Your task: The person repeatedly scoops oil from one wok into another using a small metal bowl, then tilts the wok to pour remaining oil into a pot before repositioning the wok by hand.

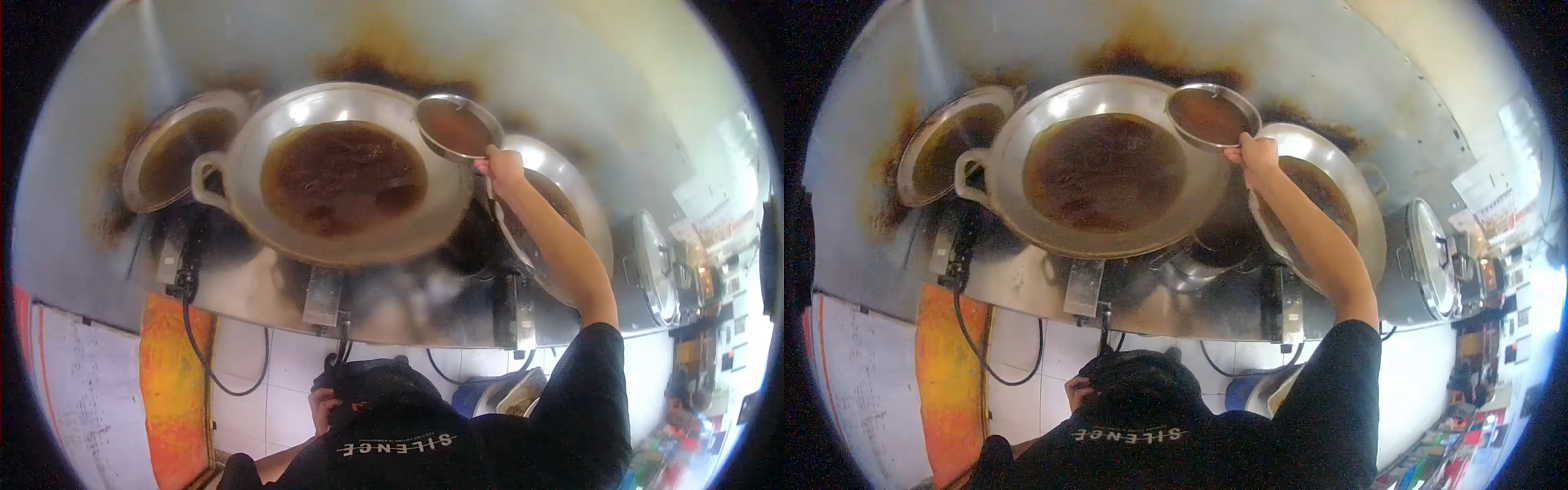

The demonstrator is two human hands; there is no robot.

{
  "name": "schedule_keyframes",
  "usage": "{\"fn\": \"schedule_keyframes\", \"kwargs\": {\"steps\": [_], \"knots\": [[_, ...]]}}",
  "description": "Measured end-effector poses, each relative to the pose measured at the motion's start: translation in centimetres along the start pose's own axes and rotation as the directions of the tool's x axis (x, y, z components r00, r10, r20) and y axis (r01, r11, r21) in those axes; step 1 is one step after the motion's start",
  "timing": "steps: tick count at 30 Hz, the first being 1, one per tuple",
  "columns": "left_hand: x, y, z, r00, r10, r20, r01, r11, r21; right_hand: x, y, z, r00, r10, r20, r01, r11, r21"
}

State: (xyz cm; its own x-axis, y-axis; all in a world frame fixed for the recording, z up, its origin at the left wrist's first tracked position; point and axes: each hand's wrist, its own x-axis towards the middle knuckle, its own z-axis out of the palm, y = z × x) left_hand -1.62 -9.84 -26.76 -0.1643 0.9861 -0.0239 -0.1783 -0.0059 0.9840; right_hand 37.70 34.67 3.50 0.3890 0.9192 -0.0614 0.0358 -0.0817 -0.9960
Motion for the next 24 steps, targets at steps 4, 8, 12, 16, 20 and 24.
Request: {"fn": "schedule_keyframes", "kwargs": {"steps": [4, 8, 12, 16, 20, 24], "knots": [[0.6, -0.3, 1.1, 0.996, 0.012, 0.091, -0.03, 0.978, 0.206, -0.6, -0.7, -8.0, 0.991, -0.001, -0.133, 0.007, 0.999, 0.04], [1.3, -5.1, 1.7, 0.962, 0.228, 0.152, -0.265, 0.917, 0.298, -1.8, -0.3, -15.9, 0.966, -0.019, -0.259, 0.012, 1.0, -0.028], [1.3, -6.1, 3.8, 0.972, 0.216, 0.092, -0.234, 0.929, 0.287, -2.9, 0.0, -22.8, 0.958, -0.022, -0.287, -0.026, 0.986, -0.164], [1.4, -4.7, 6.2, 1.0, 0.023, -0.01, -0.02, 0.979, 0.201, -4.4, -0.5, -27.3, 0.911, -0.08, -0.404, -0.048, 0.954, -0.297], [2.7, -1.1, 8.7, 0.87, -0.492, 0.036, 0.492, 0.87, -0.018, -5.0, -1.2, -31.8, 0.881, -0.204, -0.427, -0.086, 0.818, -0.568], [2.1, -3.5, 9.1, 0.966, -0.244, 0.085, 0.236, 0.967, 0.094, -4.5, -2.0, -37.1, 0.897, -0.345, -0.276, -0.021, 0.591, -0.806]]}}
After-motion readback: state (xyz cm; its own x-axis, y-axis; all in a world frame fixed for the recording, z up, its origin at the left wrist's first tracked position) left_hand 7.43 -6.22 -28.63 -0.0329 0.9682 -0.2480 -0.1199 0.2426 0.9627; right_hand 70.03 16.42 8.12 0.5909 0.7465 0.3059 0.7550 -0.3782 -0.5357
